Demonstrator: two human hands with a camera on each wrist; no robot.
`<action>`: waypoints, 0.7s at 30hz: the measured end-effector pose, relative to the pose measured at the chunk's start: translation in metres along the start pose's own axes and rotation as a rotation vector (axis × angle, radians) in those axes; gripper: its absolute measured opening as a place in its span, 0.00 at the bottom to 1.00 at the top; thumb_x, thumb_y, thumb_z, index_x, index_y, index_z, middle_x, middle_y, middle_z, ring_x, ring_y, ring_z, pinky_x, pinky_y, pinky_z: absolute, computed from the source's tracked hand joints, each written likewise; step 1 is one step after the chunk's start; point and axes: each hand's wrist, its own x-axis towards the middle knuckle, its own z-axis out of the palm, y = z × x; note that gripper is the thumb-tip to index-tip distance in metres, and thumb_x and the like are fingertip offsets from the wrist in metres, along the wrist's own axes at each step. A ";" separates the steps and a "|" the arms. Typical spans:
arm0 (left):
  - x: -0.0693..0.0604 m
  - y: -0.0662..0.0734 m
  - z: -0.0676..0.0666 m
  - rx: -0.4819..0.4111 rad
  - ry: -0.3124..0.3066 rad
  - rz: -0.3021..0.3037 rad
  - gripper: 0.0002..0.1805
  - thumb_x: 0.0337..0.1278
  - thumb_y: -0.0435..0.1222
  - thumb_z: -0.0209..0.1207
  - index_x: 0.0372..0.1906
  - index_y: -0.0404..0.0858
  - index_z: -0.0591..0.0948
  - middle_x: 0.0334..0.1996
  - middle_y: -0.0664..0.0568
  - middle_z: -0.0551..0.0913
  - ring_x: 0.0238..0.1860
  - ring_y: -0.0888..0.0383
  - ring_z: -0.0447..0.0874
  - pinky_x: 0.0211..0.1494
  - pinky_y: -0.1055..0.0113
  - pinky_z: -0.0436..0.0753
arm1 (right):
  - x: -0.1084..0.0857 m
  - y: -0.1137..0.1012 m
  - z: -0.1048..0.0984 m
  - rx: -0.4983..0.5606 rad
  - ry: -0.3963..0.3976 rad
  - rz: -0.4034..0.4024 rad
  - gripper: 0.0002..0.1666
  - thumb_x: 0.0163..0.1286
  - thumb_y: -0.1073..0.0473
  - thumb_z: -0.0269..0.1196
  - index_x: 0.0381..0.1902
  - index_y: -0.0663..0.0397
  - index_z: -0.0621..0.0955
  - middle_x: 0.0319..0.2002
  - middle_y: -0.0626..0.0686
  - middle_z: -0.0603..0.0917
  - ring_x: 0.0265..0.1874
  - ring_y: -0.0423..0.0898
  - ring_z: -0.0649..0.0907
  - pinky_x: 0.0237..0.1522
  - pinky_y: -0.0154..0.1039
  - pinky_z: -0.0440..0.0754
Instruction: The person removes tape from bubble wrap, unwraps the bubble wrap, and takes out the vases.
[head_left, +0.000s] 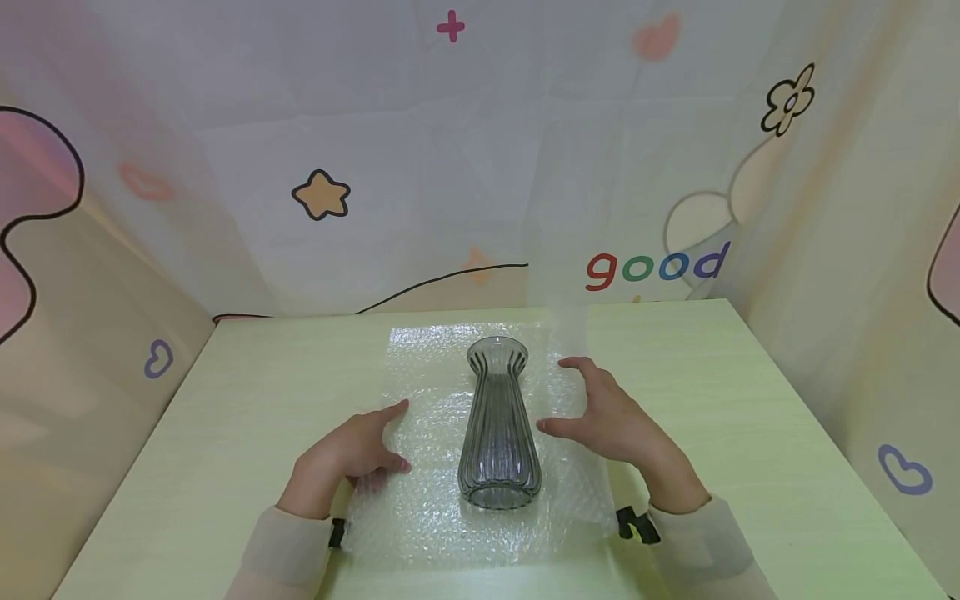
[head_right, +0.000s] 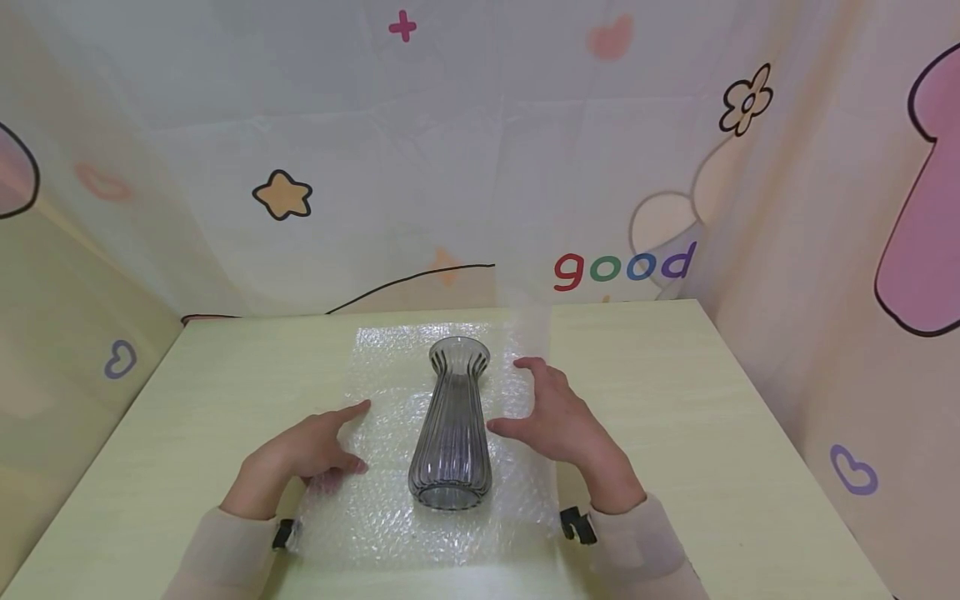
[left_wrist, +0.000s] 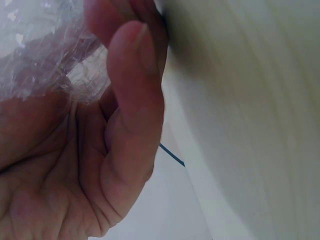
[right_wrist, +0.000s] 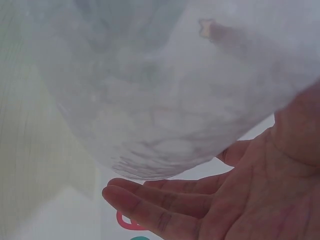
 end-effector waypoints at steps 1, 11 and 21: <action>0.000 0.000 0.000 0.002 0.001 0.000 0.55 0.53 0.38 0.76 0.83 0.53 0.58 0.20 0.48 0.80 0.20 0.56 0.76 0.24 0.65 0.78 | 0.000 0.000 0.000 -0.004 0.000 -0.003 0.56 0.61 0.41 0.75 0.78 0.48 0.60 0.74 0.68 0.65 0.68 0.65 0.74 0.64 0.66 0.76; -0.002 0.002 0.000 -0.005 0.000 -0.007 0.55 0.53 0.37 0.76 0.83 0.53 0.58 0.21 0.48 0.79 0.20 0.56 0.76 0.24 0.65 0.77 | 0.000 0.001 -0.001 -0.010 -0.008 0.007 0.53 0.64 0.45 0.73 0.78 0.50 0.59 0.74 0.69 0.65 0.67 0.66 0.75 0.63 0.66 0.77; -0.002 0.001 0.000 -0.020 -0.003 -0.002 0.54 0.54 0.37 0.76 0.83 0.53 0.58 0.20 0.48 0.80 0.20 0.56 0.76 0.23 0.65 0.78 | 0.000 0.002 -0.003 -0.018 -0.012 0.028 0.52 0.65 0.46 0.72 0.79 0.50 0.59 0.75 0.68 0.65 0.68 0.66 0.74 0.63 0.67 0.77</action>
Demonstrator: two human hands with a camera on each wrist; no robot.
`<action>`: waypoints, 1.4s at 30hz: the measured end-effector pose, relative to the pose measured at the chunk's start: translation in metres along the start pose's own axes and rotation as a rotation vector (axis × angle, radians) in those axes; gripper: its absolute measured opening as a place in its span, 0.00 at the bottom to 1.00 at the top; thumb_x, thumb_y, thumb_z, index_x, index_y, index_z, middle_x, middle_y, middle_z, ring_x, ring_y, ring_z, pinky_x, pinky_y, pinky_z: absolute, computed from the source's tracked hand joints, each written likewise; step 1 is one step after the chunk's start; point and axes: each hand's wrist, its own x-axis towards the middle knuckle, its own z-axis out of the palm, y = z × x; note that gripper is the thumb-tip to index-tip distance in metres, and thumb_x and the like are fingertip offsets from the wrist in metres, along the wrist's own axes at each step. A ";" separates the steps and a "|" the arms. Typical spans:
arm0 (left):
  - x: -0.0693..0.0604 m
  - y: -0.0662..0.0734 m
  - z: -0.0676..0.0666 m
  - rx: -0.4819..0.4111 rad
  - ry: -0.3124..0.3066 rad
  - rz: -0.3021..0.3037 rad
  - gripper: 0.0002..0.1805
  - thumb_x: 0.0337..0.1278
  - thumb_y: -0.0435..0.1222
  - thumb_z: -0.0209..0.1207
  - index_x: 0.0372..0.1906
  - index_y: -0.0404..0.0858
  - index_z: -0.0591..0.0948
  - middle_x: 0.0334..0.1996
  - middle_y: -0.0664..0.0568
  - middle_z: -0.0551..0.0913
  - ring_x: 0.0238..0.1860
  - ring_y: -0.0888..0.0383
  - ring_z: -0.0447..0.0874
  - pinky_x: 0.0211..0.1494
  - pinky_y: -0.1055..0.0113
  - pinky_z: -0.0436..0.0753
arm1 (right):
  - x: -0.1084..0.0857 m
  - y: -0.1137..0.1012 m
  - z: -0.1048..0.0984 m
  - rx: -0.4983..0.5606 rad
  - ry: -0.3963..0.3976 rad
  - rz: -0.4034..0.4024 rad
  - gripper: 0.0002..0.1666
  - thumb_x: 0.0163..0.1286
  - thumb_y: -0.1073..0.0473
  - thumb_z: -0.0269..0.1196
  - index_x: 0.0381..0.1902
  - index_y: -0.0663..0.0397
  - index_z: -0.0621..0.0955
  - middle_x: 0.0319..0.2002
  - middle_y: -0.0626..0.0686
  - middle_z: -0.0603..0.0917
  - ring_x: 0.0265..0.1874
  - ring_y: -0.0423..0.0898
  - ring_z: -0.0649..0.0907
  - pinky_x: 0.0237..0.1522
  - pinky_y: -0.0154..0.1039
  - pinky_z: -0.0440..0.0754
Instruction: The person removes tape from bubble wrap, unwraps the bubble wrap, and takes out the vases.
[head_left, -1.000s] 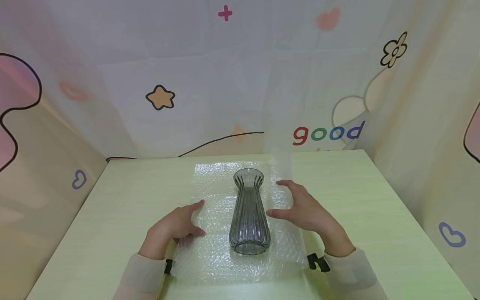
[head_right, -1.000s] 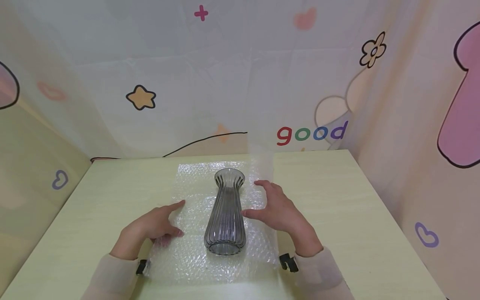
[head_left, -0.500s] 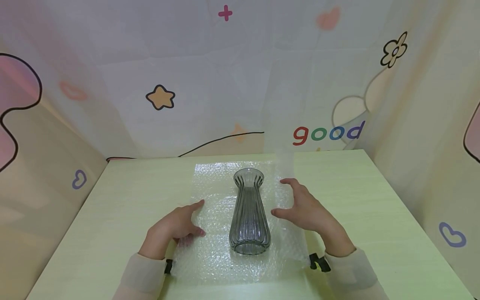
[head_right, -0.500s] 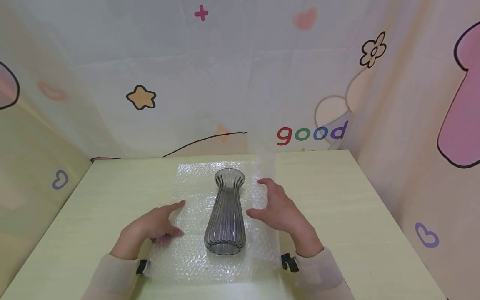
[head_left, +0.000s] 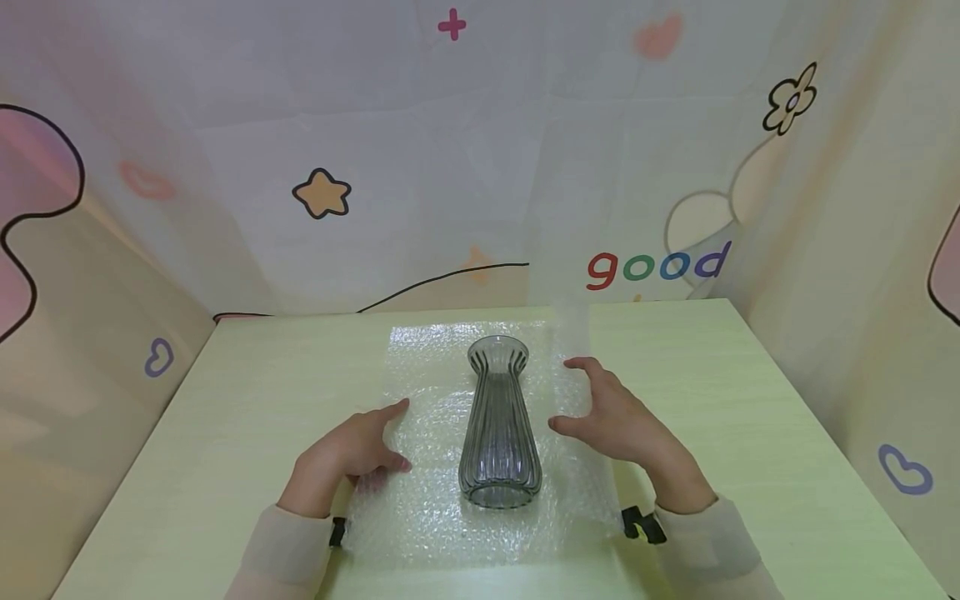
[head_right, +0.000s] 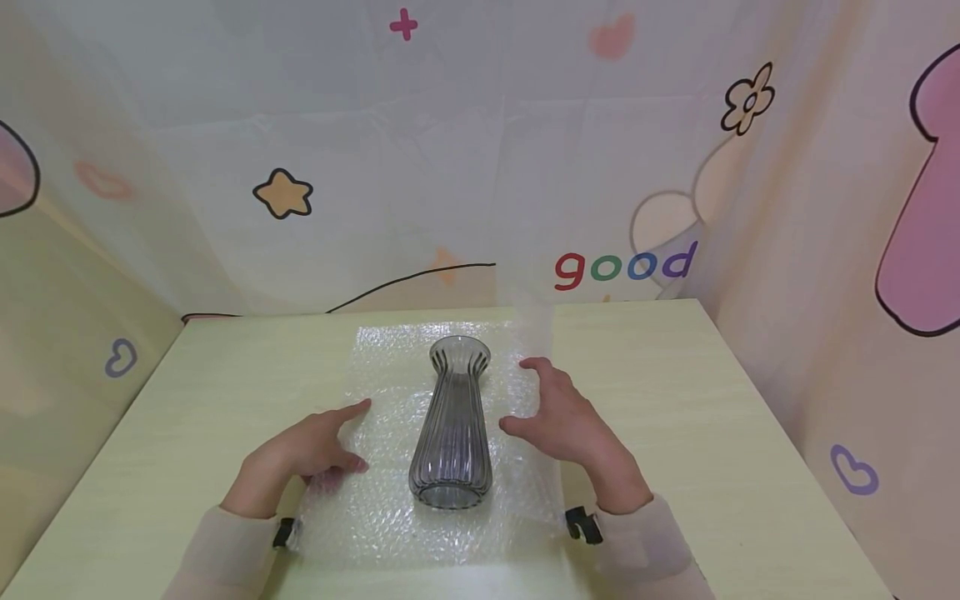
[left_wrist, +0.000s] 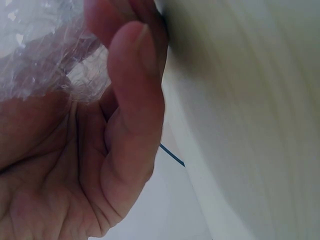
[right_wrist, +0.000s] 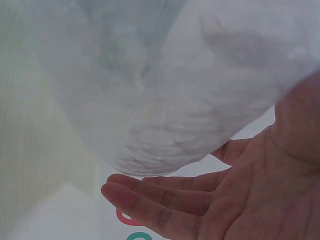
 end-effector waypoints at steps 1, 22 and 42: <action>0.000 0.000 0.000 0.001 -0.001 0.000 0.54 0.54 0.37 0.76 0.83 0.53 0.58 0.20 0.48 0.80 0.20 0.56 0.77 0.23 0.65 0.78 | 0.000 0.000 0.000 0.001 -0.001 0.002 0.52 0.65 0.46 0.72 0.79 0.50 0.59 0.75 0.68 0.65 0.68 0.66 0.74 0.63 0.67 0.77; 0.002 -0.003 0.000 0.015 0.008 -0.005 0.54 0.53 0.38 0.76 0.83 0.54 0.59 0.20 0.48 0.80 0.20 0.56 0.77 0.24 0.64 0.78 | -0.005 0.002 -0.006 -0.014 -0.030 0.020 0.49 0.67 0.46 0.71 0.77 0.49 0.60 0.77 0.66 0.65 0.70 0.67 0.73 0.63 0.67 0.78; 0.002 -0.002 0.000 0.003 0.003 -0.003 0.55 0.53 0.37 0.76 0.83 0.54 0.58 0.20 0.48 0.80 0.20 0.56 0.76 0.23 0.64 0.78 | -0.009 0.011 -0.011 -0.023 -0.047 0.027 0.48 0.67 0.41 0.70 0.77 0.46 0.62 0.73 0.70 0.70 0.68 0.70 0.75 0.58 0.65 0.82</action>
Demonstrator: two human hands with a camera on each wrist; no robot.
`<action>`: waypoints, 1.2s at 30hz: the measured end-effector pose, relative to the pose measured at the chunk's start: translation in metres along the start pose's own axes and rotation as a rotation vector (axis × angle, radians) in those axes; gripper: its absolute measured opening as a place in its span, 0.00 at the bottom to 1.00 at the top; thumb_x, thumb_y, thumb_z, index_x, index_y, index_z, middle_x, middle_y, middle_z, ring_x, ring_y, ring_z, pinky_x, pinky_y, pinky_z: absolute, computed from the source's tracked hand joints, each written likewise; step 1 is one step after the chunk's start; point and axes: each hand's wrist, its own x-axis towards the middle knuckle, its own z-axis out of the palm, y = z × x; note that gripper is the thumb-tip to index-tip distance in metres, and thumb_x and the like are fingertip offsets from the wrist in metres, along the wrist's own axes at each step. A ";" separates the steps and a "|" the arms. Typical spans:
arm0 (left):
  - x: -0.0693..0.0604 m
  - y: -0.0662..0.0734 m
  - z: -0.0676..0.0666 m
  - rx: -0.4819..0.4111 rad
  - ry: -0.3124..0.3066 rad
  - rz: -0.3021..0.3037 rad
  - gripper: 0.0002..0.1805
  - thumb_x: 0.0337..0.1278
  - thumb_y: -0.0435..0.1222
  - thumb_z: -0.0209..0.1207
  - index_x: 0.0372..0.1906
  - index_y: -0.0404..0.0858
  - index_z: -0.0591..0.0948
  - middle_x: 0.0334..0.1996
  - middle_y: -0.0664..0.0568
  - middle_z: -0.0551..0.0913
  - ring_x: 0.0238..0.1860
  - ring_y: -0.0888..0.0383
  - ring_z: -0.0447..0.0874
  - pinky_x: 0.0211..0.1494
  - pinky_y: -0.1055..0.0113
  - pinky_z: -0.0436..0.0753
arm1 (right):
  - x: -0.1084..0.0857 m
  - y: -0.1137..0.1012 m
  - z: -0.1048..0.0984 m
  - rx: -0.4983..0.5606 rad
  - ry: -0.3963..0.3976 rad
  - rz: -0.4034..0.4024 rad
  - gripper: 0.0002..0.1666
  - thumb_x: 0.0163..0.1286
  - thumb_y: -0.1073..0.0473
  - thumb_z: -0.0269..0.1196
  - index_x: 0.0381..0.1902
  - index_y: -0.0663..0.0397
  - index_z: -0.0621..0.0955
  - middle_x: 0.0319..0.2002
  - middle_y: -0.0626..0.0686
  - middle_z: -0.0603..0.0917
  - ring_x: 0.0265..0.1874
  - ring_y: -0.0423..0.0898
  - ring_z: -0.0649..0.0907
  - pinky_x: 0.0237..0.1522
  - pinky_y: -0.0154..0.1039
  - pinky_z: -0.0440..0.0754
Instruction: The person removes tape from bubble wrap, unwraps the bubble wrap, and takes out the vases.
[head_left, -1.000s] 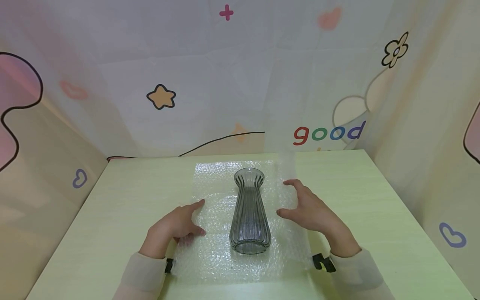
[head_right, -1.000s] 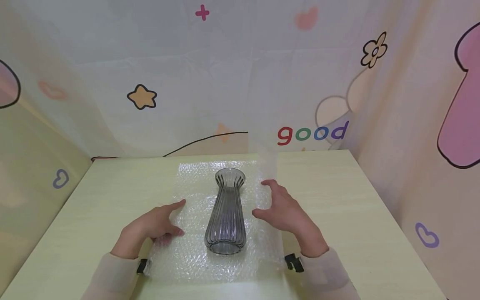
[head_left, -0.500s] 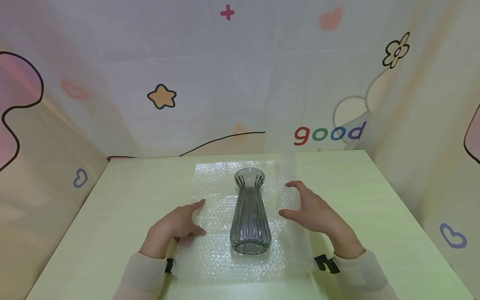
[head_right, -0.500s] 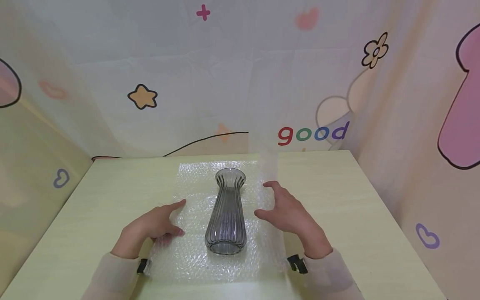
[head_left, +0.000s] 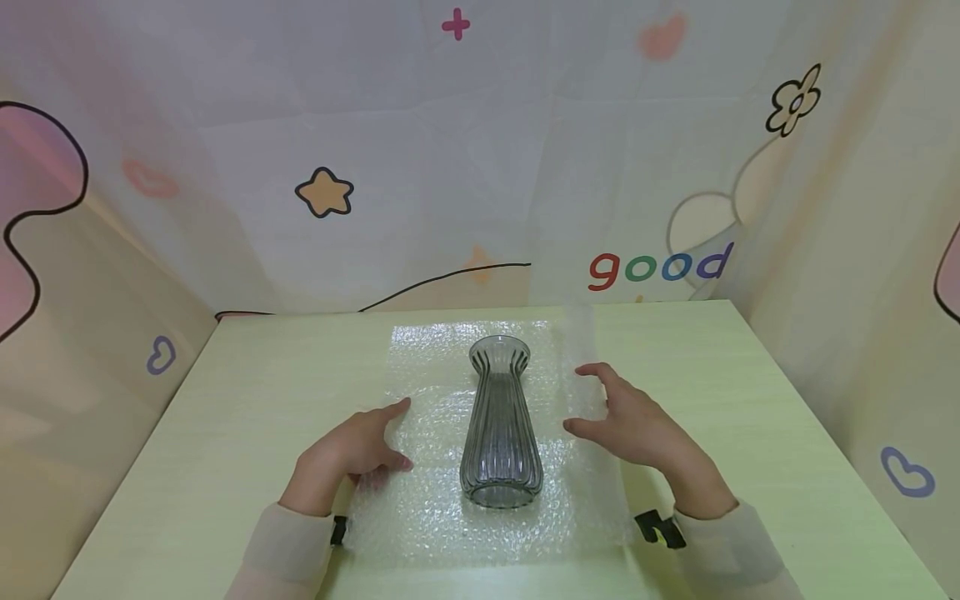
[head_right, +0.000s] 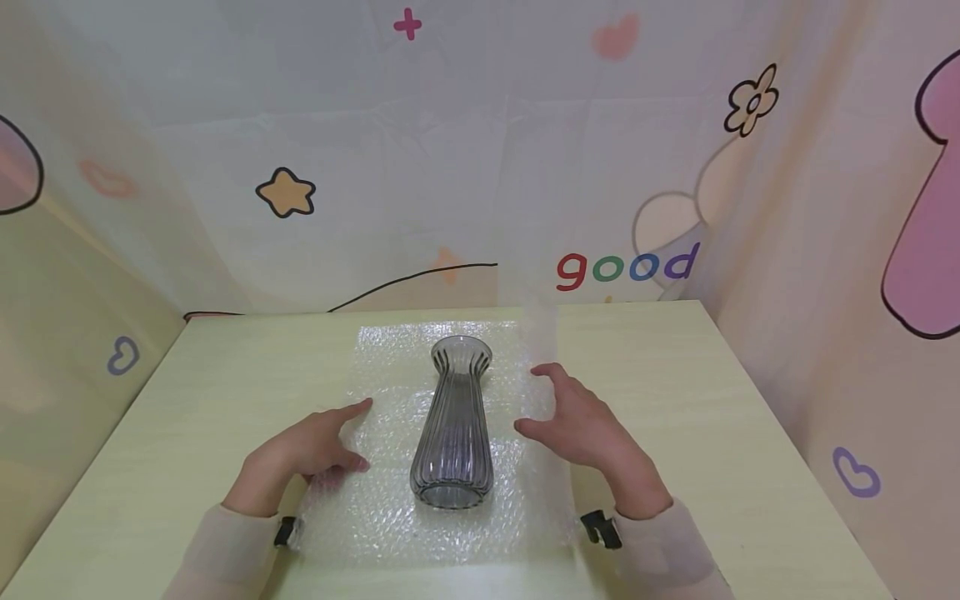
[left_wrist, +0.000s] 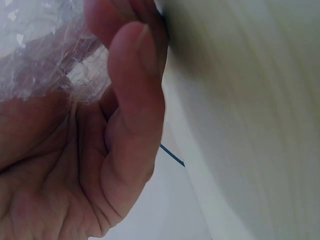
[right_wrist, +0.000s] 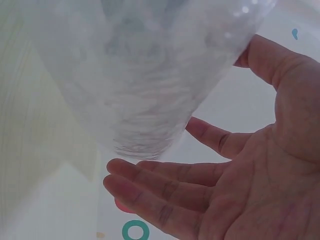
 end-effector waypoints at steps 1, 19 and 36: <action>0.000 0.000 0.000 0.001 0.001 0.000 0.55 0.53 0.37 0.76 0.83 0.54 0.58 0.20 0.48 0.80 0.20 0.56 0.76 0.23 0.64 0.78 | 0.000 0.000 0.000 -0.002 0.000 0.000 0.48 0.67 0.42 0.70 0.77 0.46 0.62 0.73 0.70 0.71 0.68 0.70 0.75 0.57 0.64 0.83; -0.001 0.000 -0.001 0.003 0.001 -0.001 0.54 0.54 0.37 0.76 0.83 0.54 0.58 0.20 0.48 0.80 0.20 0.56 0.77 0.23 0.64 0.79 | -0.005 0.006 -0.006 -0.018 -0.011 -0.006 0.46 0.68 0.40 0.69 0.78 0.45 0.65 0.71 0.67 0.74 0.64 0.67 0.79 0.50 0.59 0.86; -0.001 0.002 -0.001 0.006 0.000 -0.013 0.54 0.54 0.37 0.76 0.83 0.54 0.58 0.21 0.48 0.80 0.20 0.56 0.76 0.23 0.64 0.79 | -0.009 0.015 -0.011 0.001 -0.020 -0.026 0.44 0.69 0.41 0.69 0.77 0.45 0.67 0.74 0.65 0.72 0.64 0.68 0.79 0.48 0.58 0.87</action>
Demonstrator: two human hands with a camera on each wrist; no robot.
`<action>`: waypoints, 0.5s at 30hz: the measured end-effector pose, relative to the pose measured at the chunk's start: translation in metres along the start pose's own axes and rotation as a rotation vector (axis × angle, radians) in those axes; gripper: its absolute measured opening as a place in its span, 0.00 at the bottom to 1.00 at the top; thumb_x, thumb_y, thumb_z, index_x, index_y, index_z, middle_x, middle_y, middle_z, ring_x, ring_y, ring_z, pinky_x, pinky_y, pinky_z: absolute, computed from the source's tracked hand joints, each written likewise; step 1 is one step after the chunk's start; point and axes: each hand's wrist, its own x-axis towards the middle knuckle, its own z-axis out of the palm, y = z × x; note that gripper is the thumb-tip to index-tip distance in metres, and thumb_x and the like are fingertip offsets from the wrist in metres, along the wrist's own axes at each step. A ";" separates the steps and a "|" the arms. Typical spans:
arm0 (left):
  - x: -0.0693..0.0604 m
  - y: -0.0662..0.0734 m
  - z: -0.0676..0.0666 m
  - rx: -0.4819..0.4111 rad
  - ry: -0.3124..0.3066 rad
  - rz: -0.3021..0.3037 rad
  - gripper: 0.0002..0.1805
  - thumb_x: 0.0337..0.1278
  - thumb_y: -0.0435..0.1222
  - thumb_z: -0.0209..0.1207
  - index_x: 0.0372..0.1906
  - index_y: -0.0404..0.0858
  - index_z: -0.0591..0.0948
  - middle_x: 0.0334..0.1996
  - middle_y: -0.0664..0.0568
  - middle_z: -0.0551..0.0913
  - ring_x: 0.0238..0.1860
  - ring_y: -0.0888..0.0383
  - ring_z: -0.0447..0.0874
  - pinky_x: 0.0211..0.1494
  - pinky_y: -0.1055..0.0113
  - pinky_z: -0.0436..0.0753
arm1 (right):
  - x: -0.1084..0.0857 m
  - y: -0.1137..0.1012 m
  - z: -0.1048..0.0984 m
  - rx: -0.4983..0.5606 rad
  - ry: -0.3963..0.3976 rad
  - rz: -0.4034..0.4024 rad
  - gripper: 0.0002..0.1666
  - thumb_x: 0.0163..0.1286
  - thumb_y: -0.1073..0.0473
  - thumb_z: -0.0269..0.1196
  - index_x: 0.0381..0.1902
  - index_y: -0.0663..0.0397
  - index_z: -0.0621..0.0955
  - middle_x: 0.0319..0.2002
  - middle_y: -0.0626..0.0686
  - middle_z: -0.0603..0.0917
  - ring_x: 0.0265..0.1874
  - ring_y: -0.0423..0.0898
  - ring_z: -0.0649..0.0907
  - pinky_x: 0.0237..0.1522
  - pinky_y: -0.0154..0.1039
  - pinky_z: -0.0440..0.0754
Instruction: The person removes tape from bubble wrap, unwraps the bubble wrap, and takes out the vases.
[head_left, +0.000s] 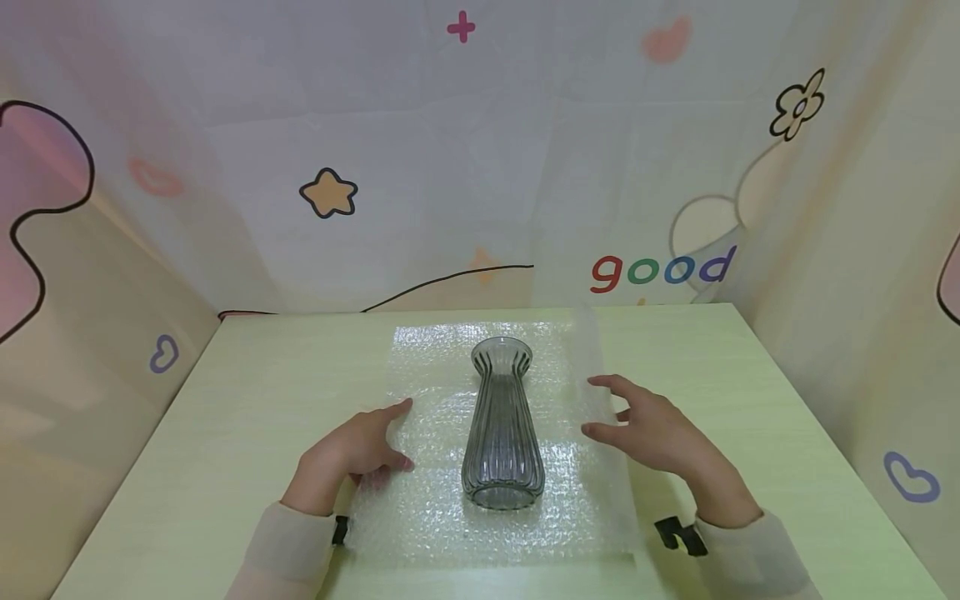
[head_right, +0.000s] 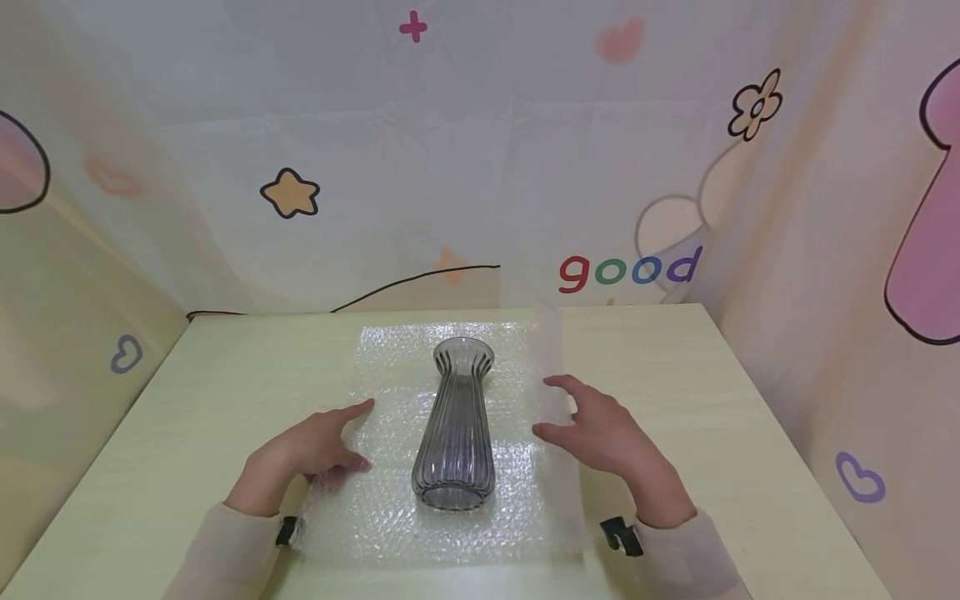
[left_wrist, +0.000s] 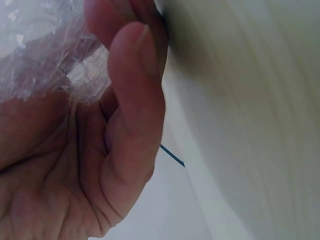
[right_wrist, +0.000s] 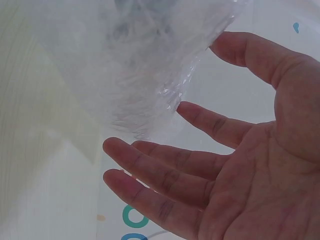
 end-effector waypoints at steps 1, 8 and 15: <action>0.000 0.000 0.000 0.001 0.000 0.000 0.54 0.54 0.37 0.76 0.83 0.54 0.58 0.21 0.48 0.80 0.20 0.56 0.76 0.23 0.64 0.79 | 0.000 0.001 0.000 -0.001 0.001 -0.002 0.44 0.69 0.41 0.69 0.77 0.45 0.67 0.74 0.65 0.72 0.64 0.68 0.79 0.48 0.57 0.87; 0.001 -0.001 0.000 0.001 0.001 0.001 0.54 0.54 0.38 0.76 0.83 0.54 0.59 0.21 0.48 0.80 0.20 0.56 0.76 0.22 0.64 0.79 | -0.001 0.007 0.000 -0.010 0.008 -0.019 0.42 0.69 0.42 0.69 0.77 0.45 0.68 0.74 0.64 0.72 0.62 0.66 0.81 0.48 0.56 0.87; 0.002 -0.002 0.001 -0.008 -0.004 0.008 0.54 0.55 0.37 0.75 0.83 0.54 0.58 0.21 0.48 0.80 0.19 0.57 0.76 0.22 0.65 0.78 | -0.001 0.012 0.000 -0.017 0.009 -0.022 0.42 0.69 0.43 0.69 0.76 0.45 0.70 0.73 0.65 0.73 0.61 0.66 0.82 0.46 0.56 0.87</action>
